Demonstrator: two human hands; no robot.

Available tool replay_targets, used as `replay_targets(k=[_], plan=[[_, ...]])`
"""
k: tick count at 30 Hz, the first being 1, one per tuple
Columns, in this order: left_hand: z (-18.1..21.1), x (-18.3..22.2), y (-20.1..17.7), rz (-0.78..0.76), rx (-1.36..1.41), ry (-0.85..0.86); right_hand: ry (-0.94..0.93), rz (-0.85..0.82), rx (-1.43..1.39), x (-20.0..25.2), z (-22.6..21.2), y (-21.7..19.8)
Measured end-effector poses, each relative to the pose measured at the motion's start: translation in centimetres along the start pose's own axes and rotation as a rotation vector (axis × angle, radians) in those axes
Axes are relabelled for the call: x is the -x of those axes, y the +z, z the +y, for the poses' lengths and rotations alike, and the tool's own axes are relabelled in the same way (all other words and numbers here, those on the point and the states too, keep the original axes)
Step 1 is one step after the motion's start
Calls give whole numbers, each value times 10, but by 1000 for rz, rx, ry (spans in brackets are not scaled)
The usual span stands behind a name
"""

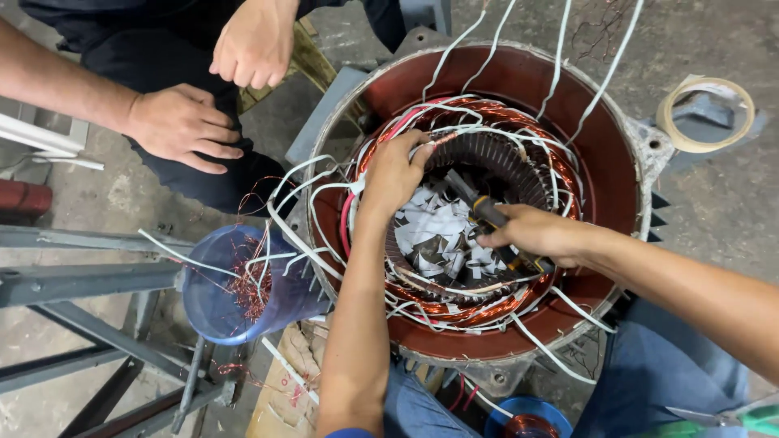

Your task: Rewinding and organizing copper wires within an electric motor stator casing.

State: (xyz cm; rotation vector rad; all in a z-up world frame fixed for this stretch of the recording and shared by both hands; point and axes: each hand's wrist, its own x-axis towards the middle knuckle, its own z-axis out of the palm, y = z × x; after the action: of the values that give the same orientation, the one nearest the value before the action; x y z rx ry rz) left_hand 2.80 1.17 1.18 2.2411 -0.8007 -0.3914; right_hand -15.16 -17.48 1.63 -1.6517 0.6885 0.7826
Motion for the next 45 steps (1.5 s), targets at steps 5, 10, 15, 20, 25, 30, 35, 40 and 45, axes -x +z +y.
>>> replay_targets(k=[5, 10, 15, 20, 25, 30, 35, 40, 45], plan=[[10, 4, -3, 6, -30, 31, 3, 13, -87, -3, -25, -10], [12, 6, -2, 32, -17, 85, 32, 3, -142, 7, -54, -9], [10, 9, 2, 52, -34, 122, 59, -21, -177, 9, -61, -6], [5, 6, 6, 82, -48, 172, 40, -24, -208, -10, -58, -9], [6, 9, 8, 102, -71, 199, 38, -25, -150, -3, -62, -8], [6, 8, 10, 108, -62, 203, 40, -22, -124, -4, -59, -9], [3, 6, 11, 106, -100, 189, 3, 9, -183, -21, -45, 13], [-1, 5, 13, 84, -146, 120, -148, 297, 153, -86, 11, 46], [-3, -3, 15, 30, -44, -64, -293, 410, 172, -85, 26, 49]])
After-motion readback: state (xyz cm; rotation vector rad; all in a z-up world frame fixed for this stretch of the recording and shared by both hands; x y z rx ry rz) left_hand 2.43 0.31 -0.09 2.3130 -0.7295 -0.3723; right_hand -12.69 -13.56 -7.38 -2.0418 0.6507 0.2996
